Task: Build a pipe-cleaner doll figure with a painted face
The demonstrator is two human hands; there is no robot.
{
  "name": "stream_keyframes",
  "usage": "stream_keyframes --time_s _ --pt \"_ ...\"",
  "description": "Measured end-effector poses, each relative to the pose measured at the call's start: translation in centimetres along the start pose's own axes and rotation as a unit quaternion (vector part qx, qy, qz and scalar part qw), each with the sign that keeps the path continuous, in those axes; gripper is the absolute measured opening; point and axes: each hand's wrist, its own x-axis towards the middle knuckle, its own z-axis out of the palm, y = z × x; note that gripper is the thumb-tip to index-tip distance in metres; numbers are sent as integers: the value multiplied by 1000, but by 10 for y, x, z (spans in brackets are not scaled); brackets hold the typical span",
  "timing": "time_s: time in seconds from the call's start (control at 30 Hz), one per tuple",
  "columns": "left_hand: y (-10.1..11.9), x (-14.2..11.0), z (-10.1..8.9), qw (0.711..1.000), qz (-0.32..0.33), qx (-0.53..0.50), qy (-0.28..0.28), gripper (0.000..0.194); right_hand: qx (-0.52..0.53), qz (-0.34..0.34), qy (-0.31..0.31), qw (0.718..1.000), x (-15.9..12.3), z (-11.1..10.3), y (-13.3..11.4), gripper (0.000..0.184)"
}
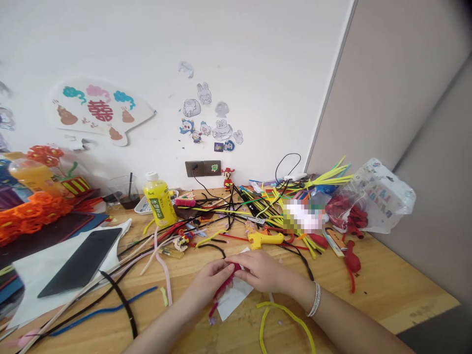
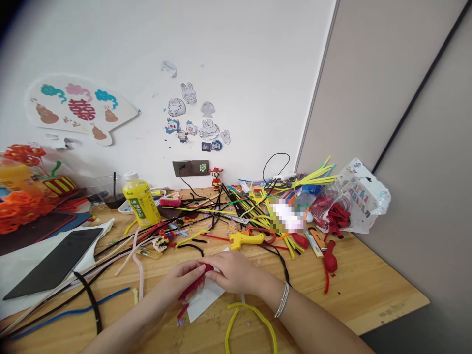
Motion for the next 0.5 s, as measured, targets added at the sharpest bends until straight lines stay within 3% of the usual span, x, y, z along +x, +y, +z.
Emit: stream_keyframes --time_s 0.33,0.5 --pt "6 -6 1 999 -7 -34 19 41 3 17 50 999 0 5 -1 29" --pt "5 -5 -2 998 -27 -57 -12 37 18 26 75 997 0 11 1 25"
